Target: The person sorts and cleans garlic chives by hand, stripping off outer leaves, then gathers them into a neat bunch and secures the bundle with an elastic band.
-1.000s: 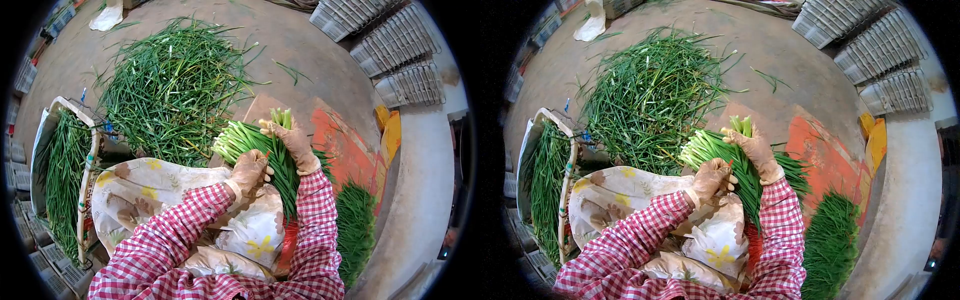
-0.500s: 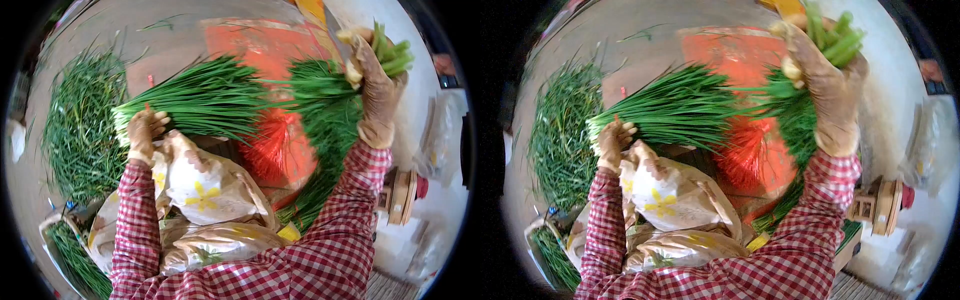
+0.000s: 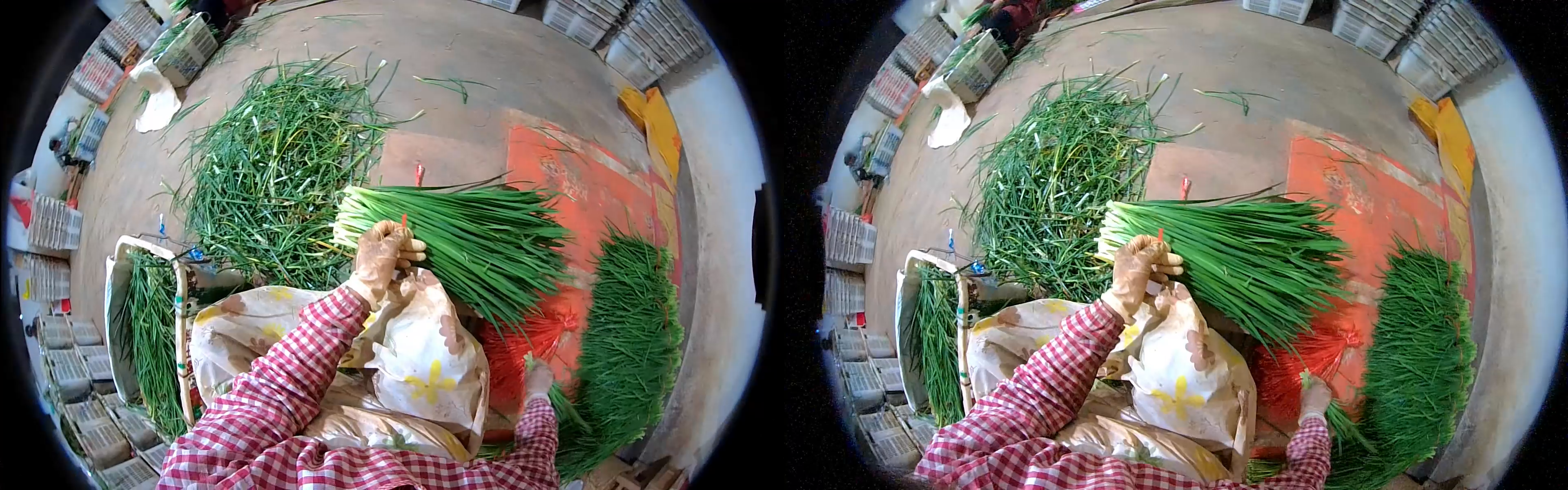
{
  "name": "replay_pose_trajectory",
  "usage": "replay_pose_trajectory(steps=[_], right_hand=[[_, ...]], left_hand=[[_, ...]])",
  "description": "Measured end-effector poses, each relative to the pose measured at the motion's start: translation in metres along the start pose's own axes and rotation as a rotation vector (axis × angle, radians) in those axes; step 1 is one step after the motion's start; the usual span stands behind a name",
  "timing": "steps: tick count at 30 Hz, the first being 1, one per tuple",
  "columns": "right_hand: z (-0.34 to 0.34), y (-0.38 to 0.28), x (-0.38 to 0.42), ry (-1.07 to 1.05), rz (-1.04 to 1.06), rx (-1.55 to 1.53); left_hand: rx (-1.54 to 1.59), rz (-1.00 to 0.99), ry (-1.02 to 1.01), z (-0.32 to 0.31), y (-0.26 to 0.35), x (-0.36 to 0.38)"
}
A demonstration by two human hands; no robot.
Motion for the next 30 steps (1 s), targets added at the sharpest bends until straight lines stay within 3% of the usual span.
replay_pose_trajectory(steps=[2, 4, 6, 8, 9, 11, 12, 14, 16, 18, 20, 23, 24, 26, 27, 30], right_hand=[[0.001, -0.015, -0.006, 0.009, 0.054, -0.154], [-0.005, -0.035, -0.019, 0.087, 0.215, 0.248], [-0.012, -0.003, -0.049, -0.014, 0.277, 0.241], [0.072, -0.014, -0.017, -0.397, 0.171, -0.064], [0.128, -0.034, 0.01, -0.476, 0.111, -0.317], [0.227, -0.087, 0.056, -0.362, 0.169, -0.819], [0.271, -0.12, 0.076, -0.23, 0.31, -0.904], [0.334, -0.182, 0.101, 0.359, 0.82, -0.602], [0.358, -0.244, 0.096, 0.375, 0.873, -0.546], [0.369, -0.297, 0.083, 0.517, 1.102, -0.499], [0.357, -0.338, 0.063, 0.518, 1.12, -0.28], [0.333, -0.363, 0.029, 0.401, 1.142, -0.187], [0.332, -0.364, 0.024, 0.401, 1.14, -0.185], [0.318, -0.362, -0.003, 0.097, 1.05, -0.376], [0.321, -0.363, -0.005, 0.091, 1.082, -0.534], [0.322, -0.358, -0.004, 0.131, 1.069, -0.515]], left_hand=[[-0.006, 0.025, 0.06, -0.001, 0.001, 0.003], [0.033, 0.03, 0.075, -0.003, -0.002, 0.005], [0.085, 0.058, 0.079, -0.006, -0.006, 0.009], [0.088, 0.028, 0.066, -0.006, -0.008, 0.014], [0.098, 0.035, 0.067, -0.005, -0.012, 0.015], [0.112, -0.022, 0.04, -0.008, -0.014, 0.018], [0.12, -0.012, 0.035, -0.011, -0.014, 0.02], [0.174, 0.003, 0.03, -0.015, -0.011, 0.024], [0.179, -0.019, 0.052, -0.014, -0.012, 0.025], [0.176, -0.054, -0.018, -0.013, -0.015, 0.024], [0.174, -0.079, -0.031, -0.015, -0.012, 0.025], [0.233, 0.046, -0.004, -0.02, -0.012, 0.029], [0.221, 0.022, -0.029, -0.02, -0.012, 0.027], [0.213, 0.002, -0.053, -0.019, -0.013, 0.026], [0.221, 0.012, -0.068, -0.02, -0.012, 0.026], [0.235, 0.035, -0.089, -0.023, -0.01, 0.027]])
Point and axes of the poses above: each hand's wrist, its own x-axis away from the middle knuckle, its own z-axis out of the back of the hand, y = z × x, the point moved 8 cm from there along -x, towards the middle knuckle, and after that the axes turned 14 degrees about -y, right-handed, at the moved point
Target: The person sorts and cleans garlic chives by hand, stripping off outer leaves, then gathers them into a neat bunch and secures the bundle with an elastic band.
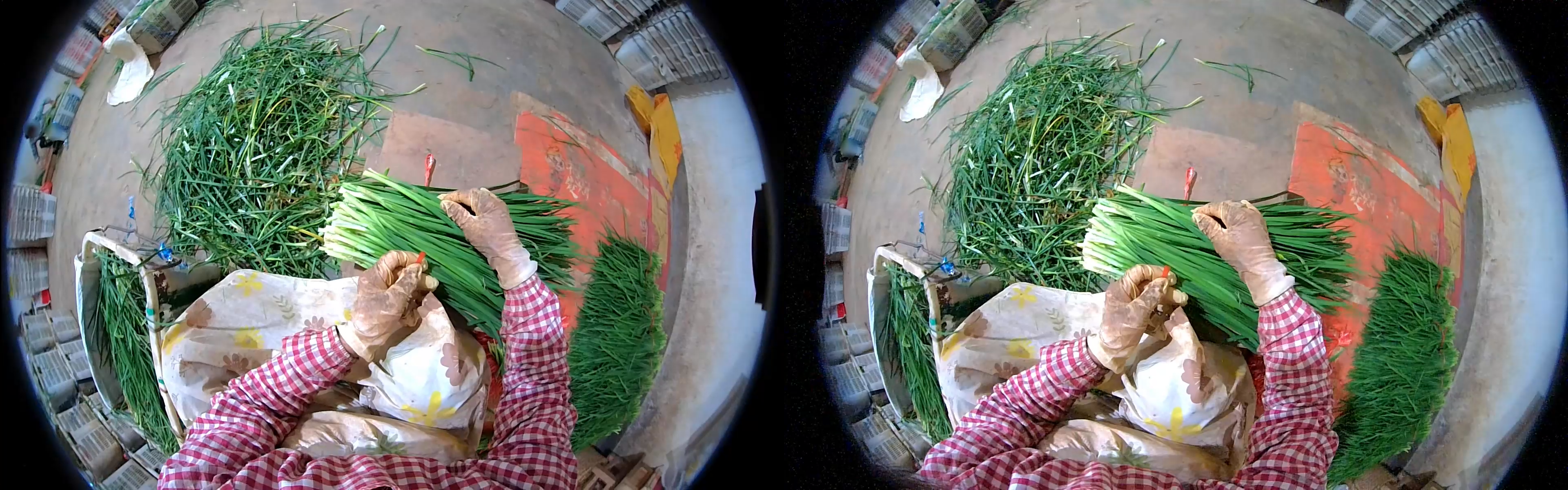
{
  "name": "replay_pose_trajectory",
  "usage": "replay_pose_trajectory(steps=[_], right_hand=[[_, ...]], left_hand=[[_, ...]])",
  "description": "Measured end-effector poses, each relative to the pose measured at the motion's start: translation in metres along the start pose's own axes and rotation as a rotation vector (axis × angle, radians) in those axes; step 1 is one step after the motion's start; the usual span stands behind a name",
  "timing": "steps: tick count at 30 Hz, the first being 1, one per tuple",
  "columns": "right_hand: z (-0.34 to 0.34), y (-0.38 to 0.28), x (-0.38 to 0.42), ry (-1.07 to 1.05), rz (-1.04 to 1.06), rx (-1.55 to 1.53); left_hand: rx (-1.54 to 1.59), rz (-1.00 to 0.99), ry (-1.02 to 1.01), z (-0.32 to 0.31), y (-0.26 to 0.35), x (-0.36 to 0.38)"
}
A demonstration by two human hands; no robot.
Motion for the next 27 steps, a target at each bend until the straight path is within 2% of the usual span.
replay_pose_trajectory(steps=[4, 6, 7, 8, 10, 12, 14, 16, 18, 19, 20, 22, 23, 25, 26, 27], right_hand=[[-0.005, 0.003, 0.002, 0.03, -0.02, -0.061], [-0.008, -0.014, 0.01, 0.092, 0.234, -0.295], [-0.01, -0.033, 0.02, 0.119, 0.432, -0.054], [-0.011, -0.033, 0.024, 0.118, 0.435, -0.058], [-0.023, -0.05, 0.037, 0.101, 0.504, 0.302], [-0.023, -0.055, 0.037, 0.084, 0.498, 0.352], [-0.022, -0.051, 0.03, -0.039, 0.467, 0.272], [-0.01, -0.052, 0.019, -0.102, 0.408, 0.189], [-0.005, -0.048, 0.004, -0.311, 0.293, 0.145], [0.006, -0.052, -0.003, -0.368, 0.142, 0.184], [0.02, -0.055, -0.008, -0.261, 0.123, 0.049], [0.047, -0.058, -0.03, -0.023, 0.05, 0.167], [0.049, -0.062, -0.042, -0.021, 0.053, 0.17], [0.05, -0.051, -0.066, 0.007, -0.279, 0.585], [0.032, -0.032, -0.077, -0.243, -0.471, 0.557], [0.018, -0.024, -0.081, -0.27, -0.521, 0.581]], left_hand=[[0.018, 0.068, -0.005, -0.001, -0.003, 0.001], [0.032, 0.062, -0.044, -0.001, -0.003, 0.002], [0.044, 0.062, -0.086, -0.003, -0.003, 0.002], [0.042, 0.061, -0.082, -0.002, -0.002, 0.002], [-0.046, 0.108, -0.128, -0.002, 0.0, 0.0], [-0.067, 0.1, -0.107, -0.005, 0.005, -0.007], [-0.132, 0.148, -0.014, 0.0, 0.011, -0.018], [-0.162, 0.218, 0.031, -0.001, 0.022, -0.026], [-0.172, 0.213, 0.051, 0.001, 0.024, -0.033], [-0.173, 0.205, 0.049, 0.002, 0.023, -0.036], [-0.165, 0.212, 0.06, 0.005, 0.021, -0.038], [-0.156, 0.218, 0.071, 0.007, 0.018, -0.039], [-0.15, 0.213, 0.069, 0.007, 0.017, -0.038], [-0.161, 0.214, 0.06, 0.006, 0.018, -0.036], [-0.163, 0.213, 0.054, 0.004, 0.019, -0.036], [-0.17, 0.216, 0.061, 0.003, 0.02, -0.035]])
Point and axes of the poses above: each hand's wrist, its own x-axis away from the middle knuckle, its own z-axis out of the back of the hand, y = z × x, the point moved 8 cm from there along -x, towards the middle knuckle, and after that the axes turned 14 degrees about -y, right-handed, at the moved point
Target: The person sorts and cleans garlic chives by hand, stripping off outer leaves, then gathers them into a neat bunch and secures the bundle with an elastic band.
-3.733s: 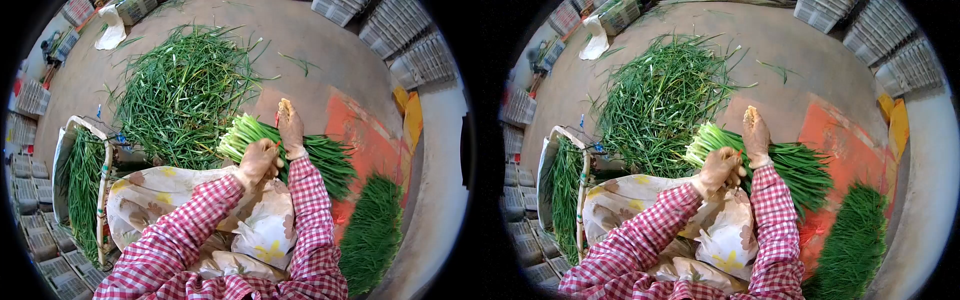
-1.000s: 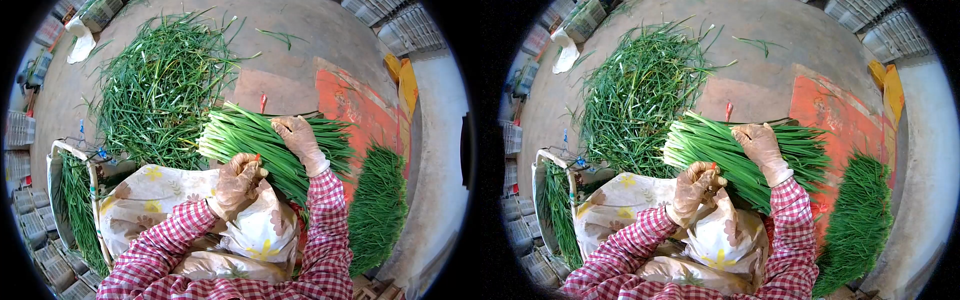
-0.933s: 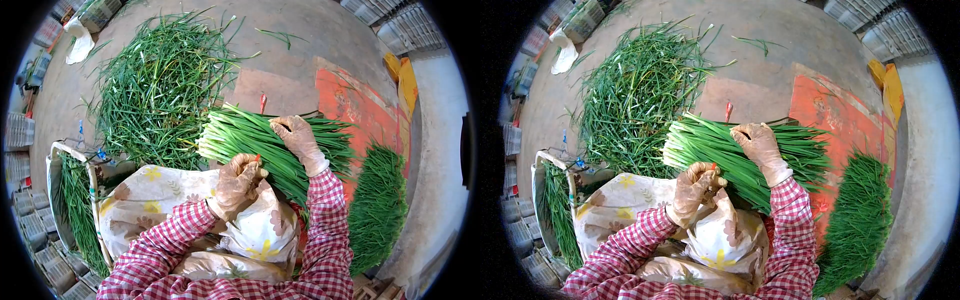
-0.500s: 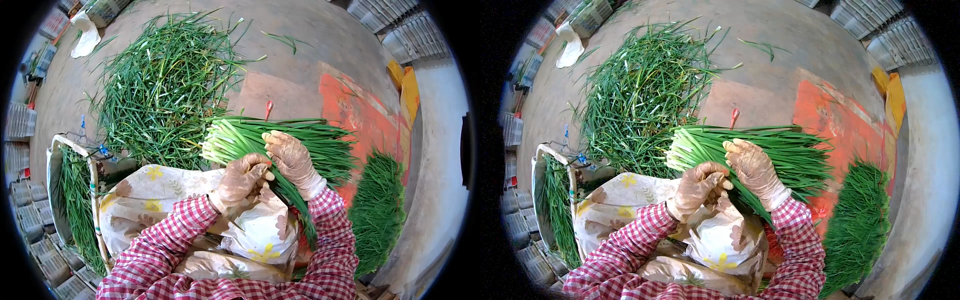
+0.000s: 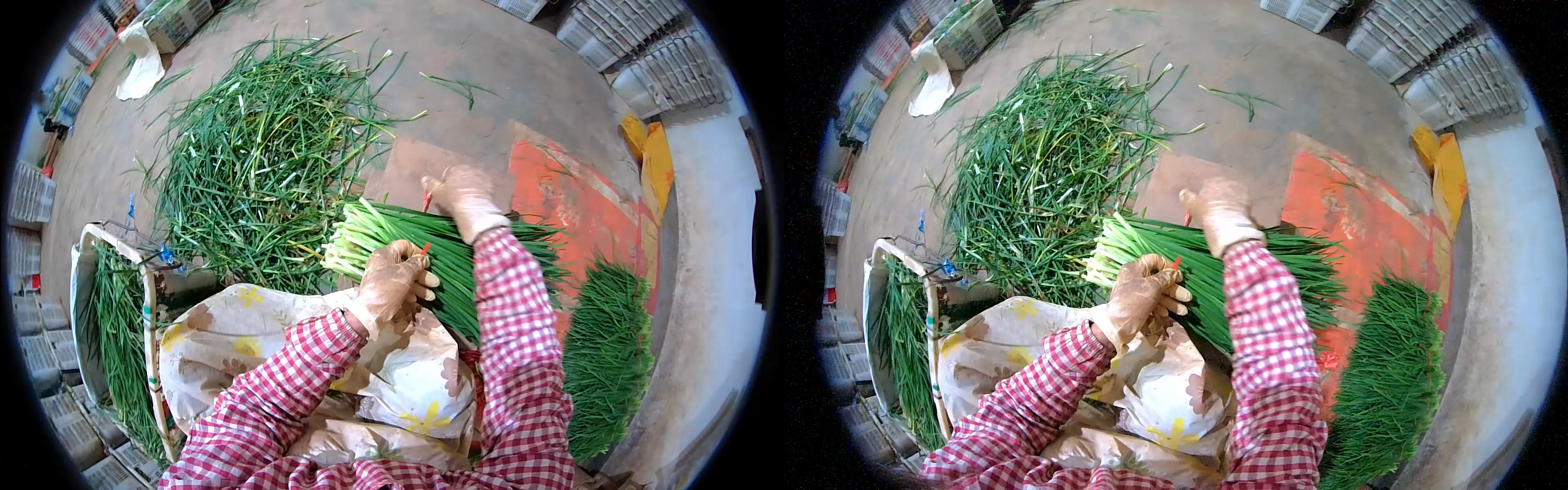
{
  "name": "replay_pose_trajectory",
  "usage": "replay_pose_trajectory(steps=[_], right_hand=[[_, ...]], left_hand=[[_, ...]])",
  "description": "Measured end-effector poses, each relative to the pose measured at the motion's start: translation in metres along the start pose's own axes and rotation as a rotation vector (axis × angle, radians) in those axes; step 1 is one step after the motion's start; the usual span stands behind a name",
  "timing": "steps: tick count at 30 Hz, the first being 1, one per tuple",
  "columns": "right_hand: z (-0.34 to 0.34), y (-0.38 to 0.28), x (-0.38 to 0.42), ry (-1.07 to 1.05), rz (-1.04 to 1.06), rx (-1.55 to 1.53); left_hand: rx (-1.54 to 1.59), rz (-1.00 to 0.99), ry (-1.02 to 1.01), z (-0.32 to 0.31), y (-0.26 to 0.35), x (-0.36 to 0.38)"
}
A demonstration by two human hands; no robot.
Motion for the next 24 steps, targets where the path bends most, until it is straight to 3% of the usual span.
replay_pose_trajectory(steps=[5, 9, 11, 12, 13, 16, 20, 22, 23, 24], right_hand=[[-0.05, -0.015, -0.025, -0.079, -0.065, 0.041], [-0.054, 0.01, -0.027, 0.116, -0.104, -0.107], [-0.051, 0.017, -0.006, 0.09, 0.17, -0.579], [-0.065, 0.022, -0.009, 0.057, 0.195, -0.68], [-0.077, 0.022, -0.006, 0.056, 0.194, -0.68], [-0.076, 0.003, 0.026, 0.287, 0.477, -0.7], [-0.081, -0.006, 0.038, 0.41, 0.343, -0.574], [-0.093, -0.011, 0.034, 0.321, 0.507, -0.995], [-0.096, -0.008, 0.035, 0.323, 0.509, -1.004], [-0.093, -0.011, 0.043, 0.174, 0.466, -1.085]], left_hand=[[0.039, -0.039, -0.011, 0.001, -0.004, 0.0], [0.019, -0.053, -0.018, 0.003, -0.008, -0.004], [0.027, -0.059, -0.014, 0.004, -0.007, -0.001], [0.042, -0.059, -0.019, 0.004, -0.009, -0.001], [0.051, -0.055, -0.029, 0.003, -0.01, -0.001], [0.033, -0.067, -0.041, 0.0, -0.006, 0.002], [0.074, -0.2, -0.12, -0.012, 0.011, 0.015], [0.046, -0.21, -0.109, -0.011, 0.009, 0.012], [0.014, -0.224, -0.11, -0.008, 0.009, 0.008], [-0.032, -0.257, -0.125, -0.007, 0.012, 0.01]])
Point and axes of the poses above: each hand's wrist, its own x-axis away from the middle knuckle, its own z-axis out of the back of the hand, y = z × x, the point moved 8 cm from there along -x, towards the middle knuckle, and after that the axes turned 14 degrees about -y, right-handed, at the moved point
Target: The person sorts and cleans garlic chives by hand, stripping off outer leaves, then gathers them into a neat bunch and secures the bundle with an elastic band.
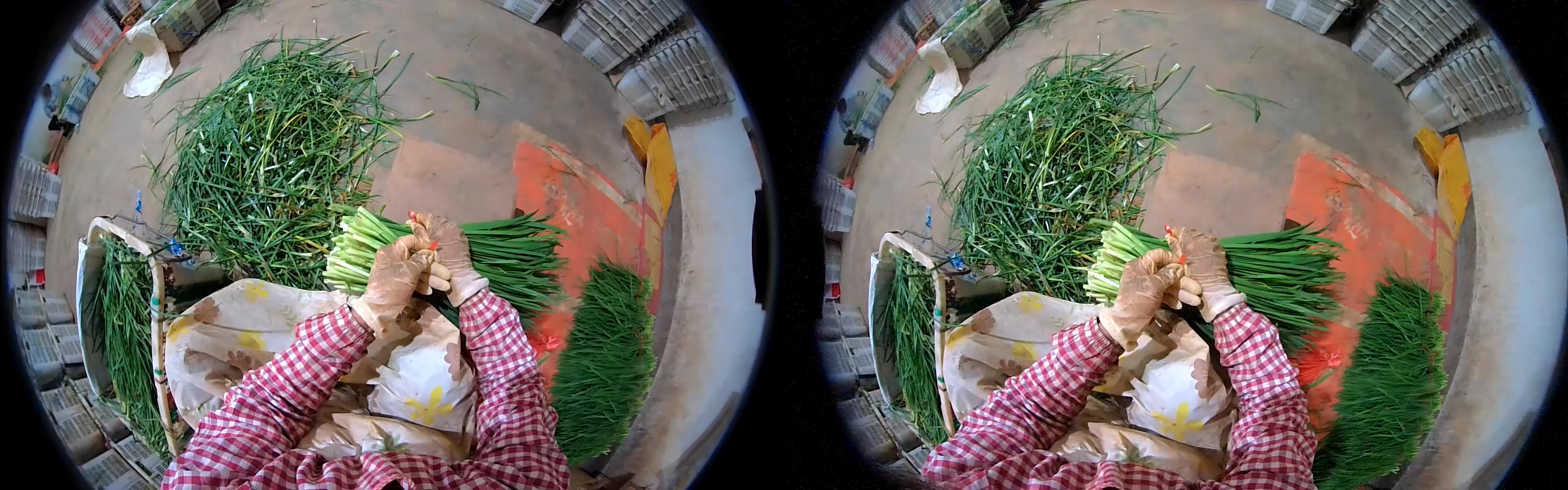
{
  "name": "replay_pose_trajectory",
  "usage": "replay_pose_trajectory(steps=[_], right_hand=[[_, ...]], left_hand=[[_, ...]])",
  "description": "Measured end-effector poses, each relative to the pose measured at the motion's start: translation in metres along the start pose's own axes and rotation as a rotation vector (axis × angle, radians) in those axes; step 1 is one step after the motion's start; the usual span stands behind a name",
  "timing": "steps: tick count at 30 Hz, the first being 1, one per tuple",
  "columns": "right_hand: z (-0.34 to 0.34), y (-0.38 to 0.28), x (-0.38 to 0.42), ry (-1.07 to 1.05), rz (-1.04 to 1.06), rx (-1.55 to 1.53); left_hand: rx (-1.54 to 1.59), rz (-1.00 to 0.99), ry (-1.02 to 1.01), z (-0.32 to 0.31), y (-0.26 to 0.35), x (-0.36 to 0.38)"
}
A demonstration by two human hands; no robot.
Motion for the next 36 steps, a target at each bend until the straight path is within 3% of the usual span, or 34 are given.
replay_pose_trajectory(steps=[2, 5, 7, 10, 13, 17, 25, 31, 33, 36], right_hand=[[-0.013, 0.012, -0.003, -0.1, -0.046, -0.317], [-0.013, 0.008, 0.005, -0.267, -0.147, -0.556], [0.004, 0.014, -0.017, -0.084, 0.144, 0.178], [0.004, 0.038, -0.029, -0.235, -0.01, -0.222], [0.011, 0.022, -0.03, -0.301, -0.079, -0.089], [0.01, 0.018, -0.025, -0.407, -0.125, -0.352], [0.012, 0.01, -0.019, -0.443, -0.064, -0.276], [0.009, 0.013, -0.018, -0.466, -0.012, -0.496], [0.006, 0.013, -0.014, -0.548, -0.074, -0.462], [0.009, 0.006, -0.016, -0.599, -0.004, -0.296]], left_hand=[[0.058, 0.048, 0.076, 0.01, -0.006, -0.003], [0.153, 0.124, 0.193, 0.02, -0.007, -0.011], [0.17, 0.144, 0.209, 0.02, -0.003, -0.018], [0.118, 0.204, 0.238, 0.022, 0.002, -0.025], [0.107, 0.235, 0.272, 0.028, -0.001, -0.03], [0.087, 0.279, 0.227, 0.027, -0.001, -0.035], [0.083, 0.342, 0.26, 0.025, 0.001, -0.035], [0.018, 0.327, 0.25, 0.024, -0.002, -0.039], [-0.005, 0.315, 0.256, 0.022, -0.001, -0.037], [-0.038, 0.291, 0.26, 0.02, -0.001, -0.035]])
Point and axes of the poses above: each hand's wrist, its own x-axis away from the middle knuckle, its own z-axis out of the back of the hand, y = z × x, the point moved 8 cm from there along -x, towards the middle knuckle, and after that the axes turned 14 degrees about -y, right-handed, at the moved point
